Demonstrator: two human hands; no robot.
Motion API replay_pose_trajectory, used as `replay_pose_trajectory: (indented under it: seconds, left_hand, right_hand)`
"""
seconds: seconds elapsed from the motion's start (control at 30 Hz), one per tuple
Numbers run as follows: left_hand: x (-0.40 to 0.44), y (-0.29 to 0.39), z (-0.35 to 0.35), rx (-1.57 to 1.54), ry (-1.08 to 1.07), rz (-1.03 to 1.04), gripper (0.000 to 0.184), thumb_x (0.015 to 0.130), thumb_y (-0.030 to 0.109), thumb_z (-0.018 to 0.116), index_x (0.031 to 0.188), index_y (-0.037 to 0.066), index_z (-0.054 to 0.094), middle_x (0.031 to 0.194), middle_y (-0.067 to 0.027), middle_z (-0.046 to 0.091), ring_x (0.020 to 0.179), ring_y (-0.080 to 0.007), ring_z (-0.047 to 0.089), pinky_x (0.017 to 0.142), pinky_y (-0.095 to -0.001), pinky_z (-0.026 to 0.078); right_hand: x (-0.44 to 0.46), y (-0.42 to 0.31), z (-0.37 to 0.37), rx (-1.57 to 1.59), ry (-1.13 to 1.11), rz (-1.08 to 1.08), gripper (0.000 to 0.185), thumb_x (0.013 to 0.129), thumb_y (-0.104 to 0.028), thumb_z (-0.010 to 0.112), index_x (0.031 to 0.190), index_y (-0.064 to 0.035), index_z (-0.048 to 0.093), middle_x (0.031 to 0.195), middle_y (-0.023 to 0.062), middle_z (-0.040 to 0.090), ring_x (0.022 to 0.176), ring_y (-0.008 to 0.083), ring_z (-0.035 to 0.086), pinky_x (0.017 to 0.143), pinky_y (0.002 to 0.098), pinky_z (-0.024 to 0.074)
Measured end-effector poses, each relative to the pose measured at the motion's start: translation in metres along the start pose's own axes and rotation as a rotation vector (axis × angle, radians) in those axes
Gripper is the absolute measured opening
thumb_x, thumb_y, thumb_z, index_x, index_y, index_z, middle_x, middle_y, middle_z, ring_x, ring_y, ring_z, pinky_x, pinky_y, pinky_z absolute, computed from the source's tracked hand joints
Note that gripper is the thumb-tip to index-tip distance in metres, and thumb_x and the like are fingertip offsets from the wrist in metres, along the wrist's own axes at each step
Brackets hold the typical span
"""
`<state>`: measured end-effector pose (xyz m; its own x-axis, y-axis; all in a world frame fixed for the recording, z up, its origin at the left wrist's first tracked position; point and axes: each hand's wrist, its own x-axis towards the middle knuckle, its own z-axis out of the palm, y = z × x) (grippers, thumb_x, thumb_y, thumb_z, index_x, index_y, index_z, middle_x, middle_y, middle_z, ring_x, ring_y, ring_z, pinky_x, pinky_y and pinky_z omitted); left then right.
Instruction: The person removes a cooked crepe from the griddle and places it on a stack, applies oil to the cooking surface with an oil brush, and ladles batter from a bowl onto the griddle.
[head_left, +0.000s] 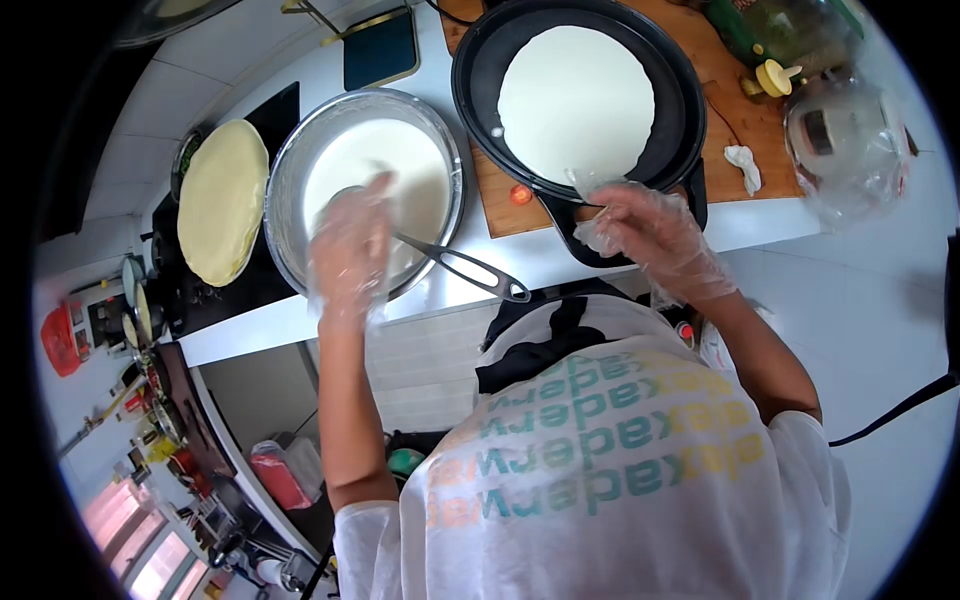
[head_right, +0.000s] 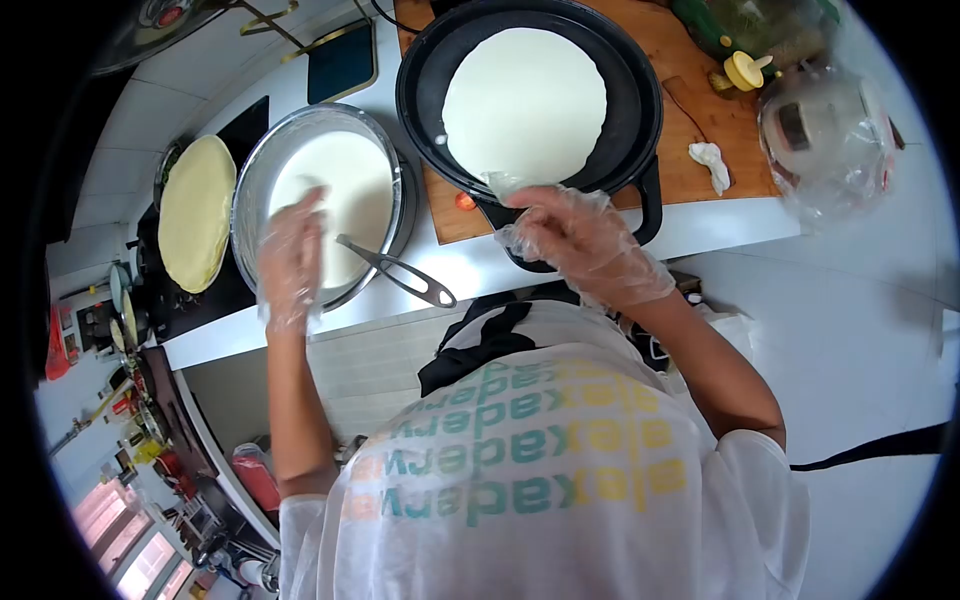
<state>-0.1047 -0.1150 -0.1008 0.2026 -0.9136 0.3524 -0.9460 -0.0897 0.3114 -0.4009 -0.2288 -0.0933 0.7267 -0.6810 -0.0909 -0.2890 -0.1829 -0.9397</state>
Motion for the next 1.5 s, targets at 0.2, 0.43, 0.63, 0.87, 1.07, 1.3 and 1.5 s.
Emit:
replay_pose_trajectory:
  seconds: [0.2, 0.43, 0.63, 0.87, 1.07, 1.3, 1.5]
  left_hand:
    - [0.052, 0.009, 0.030, 0.132, -0.606, 0.076, 0.036, 0.088, 0.029, 0.038, 0.122, 0.022, 0.048, 0.112, -0.0080, 0.058, 0.095, -0.0274, 0.058, 0.084, -0.0370, 0.046]
    - [0.067, 0.003, 0.058, 0.058, -0.784, 0.161, 0.037, 0.090, 0.035, 0.035, 0.116, 0.017, 0.055, 0.112, -0.0034, 0.059, 0.097, -0.0237, 0.058, 0.086, -0.0345, 0.045]
    - [0.031, -0.019, 0.041, -0.281, -0.798, 0.119, 0.036, 0.089, 0.034, 0.039, 0.112, 0.014, 0.058, 0.110, -0.0093, 0.059, 0.097, -0.0269, 0.056, 0.090, -0.0371, 0.041]
    - [0.027, -0.002, 0.063, 0.092, -0.372, 0.231, 0.046, 0.085, 0.037, 0.049, 0.124, 0.014, 0.047, 0.107, -0.0174, 0.051, 0.099, -0.0314, 0.047, 0.088, -0.0394, 0.037]
    - [0.016, 0.011, 0.020, 0.175, -0.332, 0.153, 0.034, 0.078, 0.031, 0.059, 0.106, 0.011, 0.060, 0.103, -0.0140, 0.053, 0.097, -0.0296, 0.050, 0.086, -0.0408, 0.040]
    - [0.005, 0.058, 0.001, 0.246, 0.037, -0.184, 0.013, 0.069, 0.011, 0.068, 0.070, 0.004, 0.057, 0.075, -0.0120, 0.055, 0.072, -0.0297, 0.052, 0.063, -0.0399, 0.043]
    - [-0.016, 0.081, 0.037, 0.361, 0.086, -0.663, 0.025, 0.080, 0.026, 0.059, 0.075, 0.001, 0.056, 0.078, -0.0143, 0.054, 0.074, -0.0317, 0.051, 0.067, -0.0417, 0.041]
  right_hand:
    - [-0.018, 0.009, -0.012, 0.075, 0.070, 0.066, 0.026, 0.087, 0.000, 0.047, 0.113, -0.0019, 0.051, 0.087, 0.0033, 0.054, 0.079, 0.0083, 0.051, 0.072, 0.0225, 0.0438]
    - [-0.037, 0.019, -0.016, 0.250, 0.147, 0.173, 0.022, 0.086, -0.007, 0.051, 0.109, -0.0058, 0.053, 0.082, 0.0035, 0.053, 0.075, 0.0094, 0.051, 0.071, 0.0228, 0.0437]
    - [-0.042, 0.013, -0.023, 0.250, 0.183, 0.161, 0.022, 0.087, -0.003, 0.049, 0.108, -0.0047, 0.053, 0.083, 0.0035, 0.054, 0.076, 0.0089, 0.051, 0.071, 0.0216, 0.0434]
    - [-0.038, -0.013, -0.048, 0.100, 0.228, 0.102, 0.021, 0.086, -0.002, 0.049, 0.107, -0.0027, 0.054, 0.086, 0.0048, 0.056, 0.077, 0.0101, 0.054, 0.071, 0.0223, 0.0443]
    - [-0.024, -0.062, -0.144, -0.104, 0.502, -0.192, 0.022, 0.085, -0.001, 0.051, 0.106, -0.0023, 0.057, 0.099, 0.0049, 0.057, 0.091, 0.0113, 0.053, 0.081, 0.0245, 0.0434]
    - [0.083, -0.136, -0.272, -0.170, 0.712, -0.700, 0.020, 0.086, -0.017, 0.056, 0.099, -0.0023, 0.060, 0.089, 0.0026, 0.060, 0.084, 0.0107, 0.057, 0.077, 0.0226, 0.0443]
    - [0.211, -0.164, -0.302, -0.531, 0.592, -0.886, 0.024, 0.083, -0.020, 0.058, 0.100, -0.0038, 0.059, 0.095, 0.0063, 0.061, 0.091, 0.0166, 0.057, 0.082, 0.0269, 0.0432]
